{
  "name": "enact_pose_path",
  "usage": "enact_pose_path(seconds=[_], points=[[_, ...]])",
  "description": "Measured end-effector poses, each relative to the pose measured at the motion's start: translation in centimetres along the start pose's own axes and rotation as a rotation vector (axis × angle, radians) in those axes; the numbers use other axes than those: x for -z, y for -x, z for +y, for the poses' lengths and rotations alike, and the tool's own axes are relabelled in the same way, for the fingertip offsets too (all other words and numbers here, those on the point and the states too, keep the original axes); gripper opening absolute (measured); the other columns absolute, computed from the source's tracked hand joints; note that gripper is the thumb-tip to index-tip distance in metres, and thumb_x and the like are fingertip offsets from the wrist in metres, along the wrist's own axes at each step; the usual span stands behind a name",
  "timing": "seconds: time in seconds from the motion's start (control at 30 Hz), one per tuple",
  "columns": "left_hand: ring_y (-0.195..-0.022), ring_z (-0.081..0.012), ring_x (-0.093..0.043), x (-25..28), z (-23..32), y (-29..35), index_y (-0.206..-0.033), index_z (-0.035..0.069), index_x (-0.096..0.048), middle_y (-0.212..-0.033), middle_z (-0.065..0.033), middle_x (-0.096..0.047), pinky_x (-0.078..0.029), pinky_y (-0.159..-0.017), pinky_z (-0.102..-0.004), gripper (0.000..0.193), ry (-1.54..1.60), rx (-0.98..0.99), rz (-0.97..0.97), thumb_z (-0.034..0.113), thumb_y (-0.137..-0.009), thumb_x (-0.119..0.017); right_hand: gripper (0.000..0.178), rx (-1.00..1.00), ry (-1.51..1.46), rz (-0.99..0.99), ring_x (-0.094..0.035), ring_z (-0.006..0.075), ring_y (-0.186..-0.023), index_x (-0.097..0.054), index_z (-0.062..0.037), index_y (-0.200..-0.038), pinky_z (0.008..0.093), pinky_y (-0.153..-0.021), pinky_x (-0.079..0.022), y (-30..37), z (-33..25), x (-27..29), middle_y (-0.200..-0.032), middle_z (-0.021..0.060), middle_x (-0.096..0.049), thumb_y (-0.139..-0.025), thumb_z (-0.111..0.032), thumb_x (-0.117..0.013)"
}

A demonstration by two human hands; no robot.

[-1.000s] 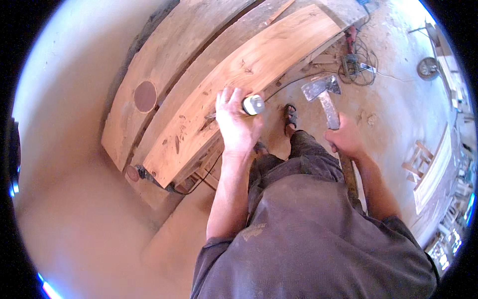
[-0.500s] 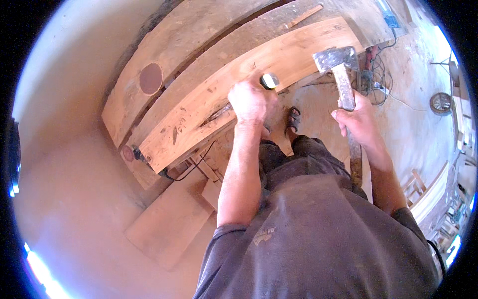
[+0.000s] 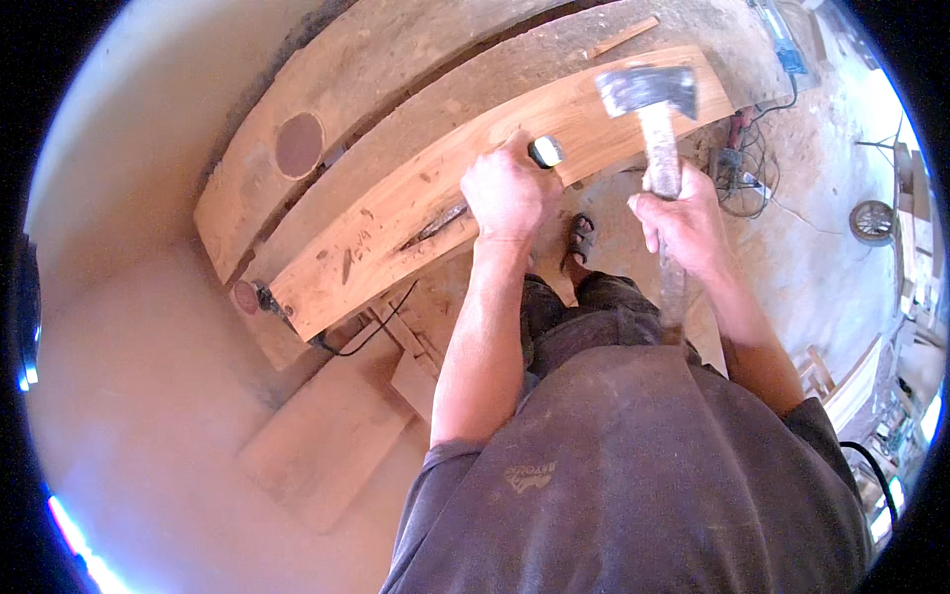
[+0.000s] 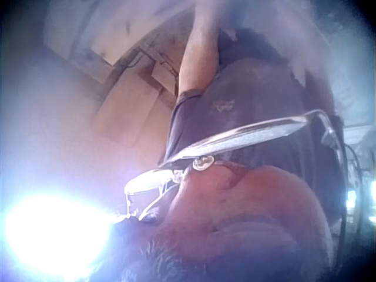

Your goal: The person uses a hammer and chisel to carve a groove into a large wooden plank. They then use an angle grinder to smooth the carved area and remove a small piece of wood.

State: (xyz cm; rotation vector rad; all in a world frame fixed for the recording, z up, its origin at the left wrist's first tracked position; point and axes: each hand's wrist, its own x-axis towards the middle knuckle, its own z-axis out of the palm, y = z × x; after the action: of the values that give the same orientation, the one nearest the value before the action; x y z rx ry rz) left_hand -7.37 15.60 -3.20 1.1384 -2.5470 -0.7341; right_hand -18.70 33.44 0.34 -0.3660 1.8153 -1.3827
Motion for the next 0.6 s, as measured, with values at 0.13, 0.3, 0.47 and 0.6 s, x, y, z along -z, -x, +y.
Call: enact_pose_path(seconds=[0.13,0.3,0.47,0.6], points=[[-0.073,-0.0378,-0.071,-0.3,-0.2,0.2,-0.082,0.007,-0.066,-0.077,-0.0162,-0.07,-0.056,-0.066,-0.0487,0.014,0.016,0.002,0.032,0.011,-0.069,-0.069,0.023,-0.113,0.144,-0.169,-0.054,0.0105,-0.049,-0.052,0.0005,-0.102,0.0274,-0.041,-0.044,-0.3,-0.7,-0.9,-0.071,0.0036,-0.057,-0.085,0.0,-0.068],[-0.081,-0.0362,-0.071,-0.8,-0.9,0.4,-0.083,0.006,-0.067,-0.083,-0.0142,-0.071,-0.055,-0.07,-0.0475,0.013,0.001,0.026,0.105,0.01,-0.07,-0.069,0.026,-0.105,0.187,-0.133,-0.054,0.0109,-0.048,-0.052,-0.0008,-0.103,0.0279,-0.041,-0.043,-0.4,-1.5,-0.4,-0.07,0.0035,-0.056,-0.084,-0.001,-0.07],[-0.081,-0.0353,-0.07,-0.7,-1.2,0.2,-0.085,0.007,-0.067,-0.085,-0.014,-0.071,-0.054,-0.072,-0.0474,0.016,0.041,0.055,0.079,0.009,-0.069,-0.068,0.019,-0.055,0.014,-0.018,-0.055,0.0111,-0.049,-0.052,-0.0003,-0.1,0.027,-0.042,-0.045,-0.5,-0.4,-0.9,-0.069,0.0038,-0.058,-0.087,0.0,-0.067],[-0.08,-0.0353,-0.069,-1.0,-1.4,0.2,-0.089,0.008,-0.069,-0.085,-0.0141,-0.071,-0.053,-0.069,-0.0475,0.018,0.024,0.024,0.129,0.01,-0.071,-0.069,0.02,-0.156,0.152,-0.255,-0.056,0.0098,-0.051,-0.052,-0.0014,-0.097,0.0267,-0.042,-0.045,-1.1,-1.1,-1.8,-0.07,0.0027,-0.056,-0.087,0.0,-0.068]])
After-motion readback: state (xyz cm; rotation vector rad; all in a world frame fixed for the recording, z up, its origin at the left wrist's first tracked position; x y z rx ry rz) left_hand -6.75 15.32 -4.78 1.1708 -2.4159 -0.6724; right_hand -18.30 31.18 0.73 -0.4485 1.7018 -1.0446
